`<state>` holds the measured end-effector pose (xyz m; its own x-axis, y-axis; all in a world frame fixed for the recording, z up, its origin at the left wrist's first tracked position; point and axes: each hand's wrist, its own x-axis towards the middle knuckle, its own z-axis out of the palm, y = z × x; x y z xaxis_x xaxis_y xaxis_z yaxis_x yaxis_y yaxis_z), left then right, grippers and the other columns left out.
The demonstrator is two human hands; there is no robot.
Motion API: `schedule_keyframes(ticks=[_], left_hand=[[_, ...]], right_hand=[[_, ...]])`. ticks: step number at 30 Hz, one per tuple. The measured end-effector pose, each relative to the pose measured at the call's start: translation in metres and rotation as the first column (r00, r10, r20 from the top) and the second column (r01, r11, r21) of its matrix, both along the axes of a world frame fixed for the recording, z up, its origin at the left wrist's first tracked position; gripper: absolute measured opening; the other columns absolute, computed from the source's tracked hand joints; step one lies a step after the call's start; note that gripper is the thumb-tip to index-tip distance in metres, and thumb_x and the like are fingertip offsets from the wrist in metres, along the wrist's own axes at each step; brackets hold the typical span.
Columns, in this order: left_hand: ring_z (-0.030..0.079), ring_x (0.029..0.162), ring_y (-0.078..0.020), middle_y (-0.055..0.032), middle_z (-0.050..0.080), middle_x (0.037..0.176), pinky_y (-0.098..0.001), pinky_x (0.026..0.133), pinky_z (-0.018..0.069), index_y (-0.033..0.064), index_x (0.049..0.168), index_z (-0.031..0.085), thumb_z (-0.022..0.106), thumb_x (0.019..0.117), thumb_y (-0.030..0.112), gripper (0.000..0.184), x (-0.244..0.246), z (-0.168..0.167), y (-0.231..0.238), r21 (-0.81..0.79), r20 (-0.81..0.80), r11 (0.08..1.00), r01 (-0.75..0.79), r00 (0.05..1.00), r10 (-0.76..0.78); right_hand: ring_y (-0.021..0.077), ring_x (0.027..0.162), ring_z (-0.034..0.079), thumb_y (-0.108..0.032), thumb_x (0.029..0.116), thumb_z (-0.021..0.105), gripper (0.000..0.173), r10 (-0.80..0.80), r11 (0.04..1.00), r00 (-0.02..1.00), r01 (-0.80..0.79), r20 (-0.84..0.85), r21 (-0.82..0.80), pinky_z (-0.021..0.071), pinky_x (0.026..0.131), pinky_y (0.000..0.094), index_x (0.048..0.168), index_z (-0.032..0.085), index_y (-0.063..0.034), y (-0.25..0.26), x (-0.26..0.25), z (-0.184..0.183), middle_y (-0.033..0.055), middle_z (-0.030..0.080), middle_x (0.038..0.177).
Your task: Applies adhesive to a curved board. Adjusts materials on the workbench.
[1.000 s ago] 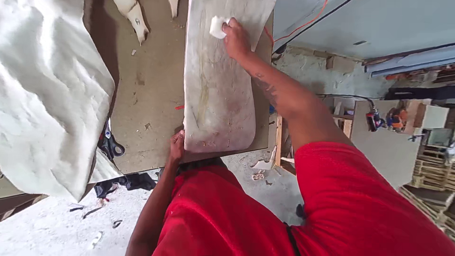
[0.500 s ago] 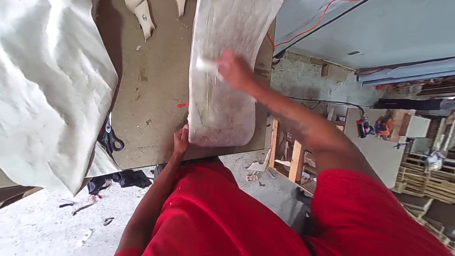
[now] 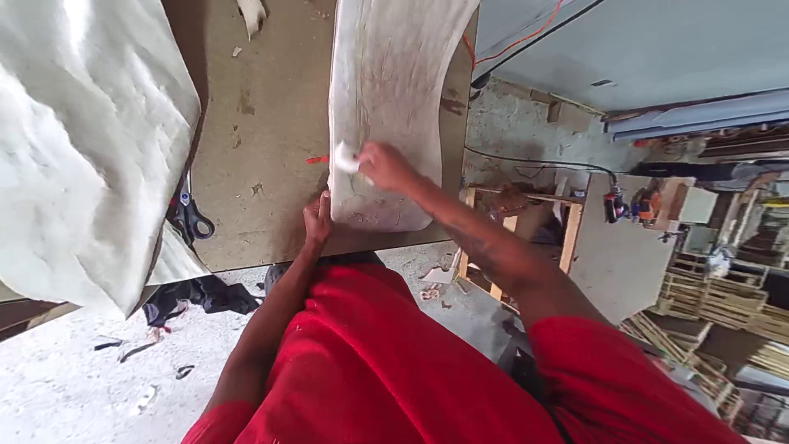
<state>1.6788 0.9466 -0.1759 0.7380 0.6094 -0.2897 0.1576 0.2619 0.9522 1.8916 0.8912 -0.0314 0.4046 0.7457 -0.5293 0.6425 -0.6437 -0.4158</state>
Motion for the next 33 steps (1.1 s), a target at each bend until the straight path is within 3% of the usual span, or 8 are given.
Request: schedule_keyframes(ticks=[5, 9, 12, 14, 17, 25, 28, 33], left_hand=[[0.065, 0.065, -0.0079, -0.0014, 0.065, 0.068, -0.0331, 0.067, 0.0573, 0.0033, 0.079, 0.068, 0.038, 0.1102, 0.029, 0.051, -0.002, -0.003, 0.001, 0.07, -0.041, 0.997, 0.039, 0.999, -0.036], [0.072, 0.086, -0.0132, -0.0091, 0.073, 0.089, -0.038, 0.086, 0.0599, -0.0003, 0.103, 0.072, 0.035, 0.1118, 0.034, 0.052, -0.002, -0.003, 0.008, 0.04, -0.082, 0.99, 0.134, 0.988, -0.131], [0.071, 0.088, -0.012, -0.0089, 0.073, 0.089, -0.036, 0.087, 0.0598, -0.001, 0.103, 0.071, 0.033, 0.1121, 0.032, 0.052, 0.003, -0.005, 0.005, 0.044, -0.05, 0.992, 0.121, 0.992, -0.119], [0.071, 0.085, -0.0112, -0.0073, 0.072, 0.086, -0.0356, 0.084, 0.0595, 0.0004, 0.101, 0.071, 0.032, 0.1119, 0.033, 0.052, 0.007, -0.007, 0.003, 0.065, -0.077, 0.993, 0.101, 0.992, -0.096], [0.07, 0.08, -0.014, -0.0075, 0.07, 0.082, -0.0397, 0.079, 0.0598, 0.0019, 0.097, 0.071, 0.033, 0.1112, 0.038, 0.054, -0.002, -0.009, -0.006, 0.096, -0.132, 0.99, 0.102, 0.987, -0.089], [0.072, 0.087, -0.016, -0.0087, 0.073, 0.088, -0.0427, 0.085, 0.0597, 0.0032, 0.1, 0.072, 0.029, 0.1111, 0.041, 0.058, -0.009, -0.009, -0.013, 0.16, -0.097, 0.982, 0.102, 0.991, -0.088], [0.072, 0.091, -0.0161, -0.0096, 0.074, 0.092, -0.0422, 0.088, 0.0597, 0.0029, 0.104, 0.072, 0.029, 0.1115, 0.04, 0.057, -0.011, -0.008, -0.013, 0.155, -0.081, 0.983, 0.097, 0.993, -0.085], [0.072, 0.093, -0.0156, -0.0111, 0.074, 0.094, -0.0395, 0.09, 0.0592, -0.0003, 0.105, 0.072, 0.03, 0.1119, 0.035, 0.056, -0.008, -0.009, -0.014, 0.209, -0.073, 0.974, 0.092, 0.994, -0.078]], right_hand=[[0.0208, 0.095, 0.067, -0.019, 0.1004, 0.052, 0.029, 0.011, 0.999, 0.996, -0.008, -0.085, 0.035, 0.056, 0.086, 0.0449, 0.112, 0.077, -0.0103, -0.03, -0.058, 0.049, 0.0074, 0.07, 0.104], [0.0257, 0.102, 0.067, -0.023, 0.1014, 0.055, 0.03, -0.075, 0.977, 0.96, 0.017, 0.269, 0.212, 0.0563, 0.09, 0.0484, 0.122, 0.075, -0.0147, 0.019, 0.049, 0.061, 0.0117, 0.068, 0.114], [0.0289, 0.111, 0.066, -0.025, 0.098, 0.055, 0.033, -0.218, 0.97, 0.879, 0.148, 0.425, 0.193, 0.0546, 0.093, 0.052, 0.125, 0.073, -0.0196, 0.078, 0.138, 0.004, 0.012, 0.066, 0.123], [0.027, 0.115, 0.066, -0.025, 0.0959, 0.055, 0.031, -0.268, 0.962, 0.855, 0.213, 0.443, 0.172, 0.0546, 0.094, 0.0508, 0.119, 0.074, -0.0184, 0.111, 0.155, -0.044, 0.0094, 0.067, 0.128], [0.0327, 0.114, 0.066, -0.022, 0.0955, 0.057, 0.029, -0.201, 0.979, 0.907, 0.17, 0.37, 0.115, 0.0542, 0.095, 0.0538, 0.115, 0.074, -0.0093, 0.107, 0.102, -0.071, 0.0153, 0.066, 0.126], [0.0291, 0.084, 0.067, -0.027, 0.0972, 0.055, 0.028, 0.131, 0.988, 0.991, -0.129, 0.019, -0.089, 0.0527, 0.073, 0.0574, 0.084, 0.073, -0.0092, 0.039, 0.019, 0.001, 0.0107, 0.069, 0.085], [0.0314, 0.106, 0.069, -0.027, 0.1011, 0.055, 0.029, -0.008, 1.0, 0.988, 0.006, 0.156, 0.015, 0.0542, 0.093, 0.0583, 0.113, 0.074, -0.0093, 0.069, 0.065, 0.028, 0.015, 0.072, 0.111], [0.0248, 0.111, 0.068, -0.026, 0.0967, 0.052, 0.038, -0.324, 0.941, 0.78, 0.205, 0.536, 0.271, 0.0554, 0.09, 0.0506, 0.129, 0.071, -0.0306, 0.139, 0.175, -0.04, 0.0046, 0.067, 0.129]])
